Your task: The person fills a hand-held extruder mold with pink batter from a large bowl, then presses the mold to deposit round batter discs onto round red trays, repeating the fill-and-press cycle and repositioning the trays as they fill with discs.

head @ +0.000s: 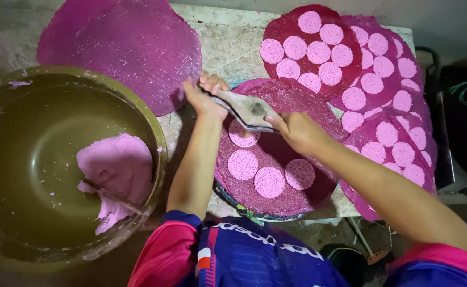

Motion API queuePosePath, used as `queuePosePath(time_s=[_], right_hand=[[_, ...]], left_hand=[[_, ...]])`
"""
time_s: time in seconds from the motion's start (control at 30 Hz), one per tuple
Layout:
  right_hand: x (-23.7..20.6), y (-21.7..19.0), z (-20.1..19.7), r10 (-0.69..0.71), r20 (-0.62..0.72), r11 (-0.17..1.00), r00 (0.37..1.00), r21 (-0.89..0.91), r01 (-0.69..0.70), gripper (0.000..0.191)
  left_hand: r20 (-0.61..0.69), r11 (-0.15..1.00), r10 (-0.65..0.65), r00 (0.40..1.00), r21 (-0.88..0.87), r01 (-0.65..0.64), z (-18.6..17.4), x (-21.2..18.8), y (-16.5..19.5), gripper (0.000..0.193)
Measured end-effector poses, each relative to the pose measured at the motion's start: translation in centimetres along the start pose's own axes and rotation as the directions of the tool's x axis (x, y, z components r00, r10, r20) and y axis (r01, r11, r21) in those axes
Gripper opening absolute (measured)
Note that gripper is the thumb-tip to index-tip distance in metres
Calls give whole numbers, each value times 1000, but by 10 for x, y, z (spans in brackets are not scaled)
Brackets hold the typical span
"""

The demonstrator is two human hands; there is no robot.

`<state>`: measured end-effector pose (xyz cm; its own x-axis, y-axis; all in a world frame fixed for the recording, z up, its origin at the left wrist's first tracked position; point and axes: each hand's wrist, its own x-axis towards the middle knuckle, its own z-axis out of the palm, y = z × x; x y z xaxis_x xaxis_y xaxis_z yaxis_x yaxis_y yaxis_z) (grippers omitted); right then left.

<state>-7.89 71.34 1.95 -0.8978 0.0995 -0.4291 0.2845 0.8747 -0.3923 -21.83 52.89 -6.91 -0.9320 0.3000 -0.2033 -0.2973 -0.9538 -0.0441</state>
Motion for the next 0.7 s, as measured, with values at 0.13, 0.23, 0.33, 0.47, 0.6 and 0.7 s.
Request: queuePosePath(time_s=[0.13,0.23,0.33,0.47,0.6,0.7], right_hand=[[10,10,7,-80,-98,991,992,-119,69,61],[13,12,26,-168,-182,986,969,-15,168,55],[-1,21,37,-240,-248,929,939,221,296,53],[-44,44,27,-249,-356,822,901,414,391,57],[-82,64,21,-256,-513,693,819,493,526,74],[-105,84,30,-160,-548,656,821,562,503,82]], left_hand=[[46,1000,0,999,29,-1,14,-7,-1,40],[148,998,-33,988,63,24,26,-13,13,43],[67,957,35,997,287,-53,20,-30,22,38],[64,407,60,996,910,-82,-17,-72,-1,47],[192,-573,-55,980,798,-188,-52,-106,-39,98],[195,-817,-92,977,546,-185,-61,-117,-54,123]])
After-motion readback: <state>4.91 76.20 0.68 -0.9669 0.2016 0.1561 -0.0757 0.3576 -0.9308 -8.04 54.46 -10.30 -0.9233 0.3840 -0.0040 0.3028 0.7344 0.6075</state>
